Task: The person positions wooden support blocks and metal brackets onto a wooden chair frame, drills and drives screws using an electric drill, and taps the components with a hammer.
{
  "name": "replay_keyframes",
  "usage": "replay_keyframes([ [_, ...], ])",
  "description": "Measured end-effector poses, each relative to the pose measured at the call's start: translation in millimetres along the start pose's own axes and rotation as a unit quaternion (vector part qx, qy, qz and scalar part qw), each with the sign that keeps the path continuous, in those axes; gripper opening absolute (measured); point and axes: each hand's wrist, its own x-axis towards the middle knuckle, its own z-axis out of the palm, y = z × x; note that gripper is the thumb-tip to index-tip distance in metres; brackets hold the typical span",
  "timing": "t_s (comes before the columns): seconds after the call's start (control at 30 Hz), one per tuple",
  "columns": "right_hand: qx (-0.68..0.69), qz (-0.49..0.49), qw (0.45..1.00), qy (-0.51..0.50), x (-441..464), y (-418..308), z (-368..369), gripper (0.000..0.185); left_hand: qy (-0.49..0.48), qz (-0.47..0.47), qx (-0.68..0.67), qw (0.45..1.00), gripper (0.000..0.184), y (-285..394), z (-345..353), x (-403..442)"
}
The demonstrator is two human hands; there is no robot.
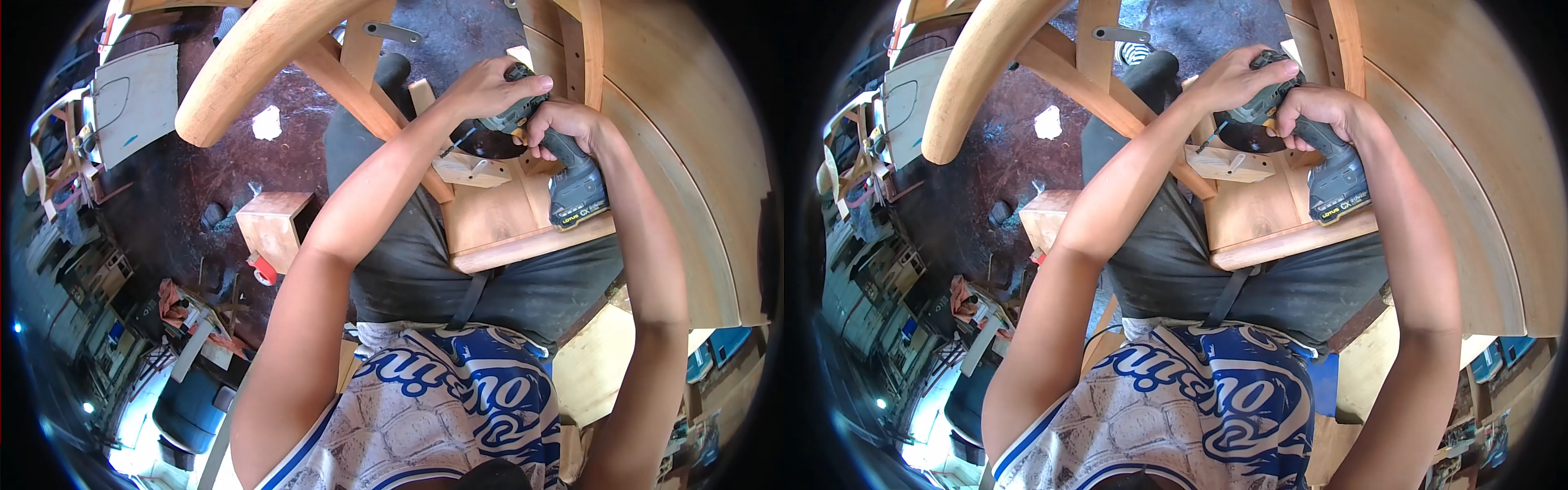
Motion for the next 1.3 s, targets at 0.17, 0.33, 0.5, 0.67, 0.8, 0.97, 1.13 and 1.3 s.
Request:
replay_keyframes([
  [0.17, -0.002, 0.004, 1.000, -0.004, 3, 1, -1, 0.015, 0.003, -0.001, 0.009, 1.000, 0.059, 1, 0, 1],
  [0.33, 0.024, 0.034, 0.999, -0.033, 14, 8, -8, 0.014, 0.014, -0.010, -0.007, 1.000, 0.053, 0, 6, 5],
  [0.5, 0.033, 0.069, 0.996, -0.054, 20, 7, -12, 0.016, 0.004, -0.026, -0.032, 0.999, 0.040, -5, 9, 12],
  [0.67, 0.018, 0.094, 0.993, -0.062, 20, 3, -10, 0.024, 0.038, -0.050, -0.001, 0.998, 0.039, 8, 9, 2],
  [0.8, 0.030, 0.081, 0.994, -0.065, 19, 6, -7, 0.023, 0.035, -0.025, -0.016, 0.999, 0.038, 5, 11, 1],
  [0.97, 0.026, 0.067, 0.996, -0.050, 15, 7, -4, 0.020, 0.046, -0.014, -0.001, 0.999, 0.037, 9, 11, -1],
  [1.13, 0.014, 0.066, 0.997, -0.029, 12, 1, -1, 0.020, 0.033, -0.009, -0.016, 0.999, 0.037, 7, 9, 1],
  [1.3, -0.005, 0.093, 0.995, -0.043, 8, -3, 0, 0.021, 0.039, -0.017, -0.001, 0.999, 0.037, 8, 11, 0],
])
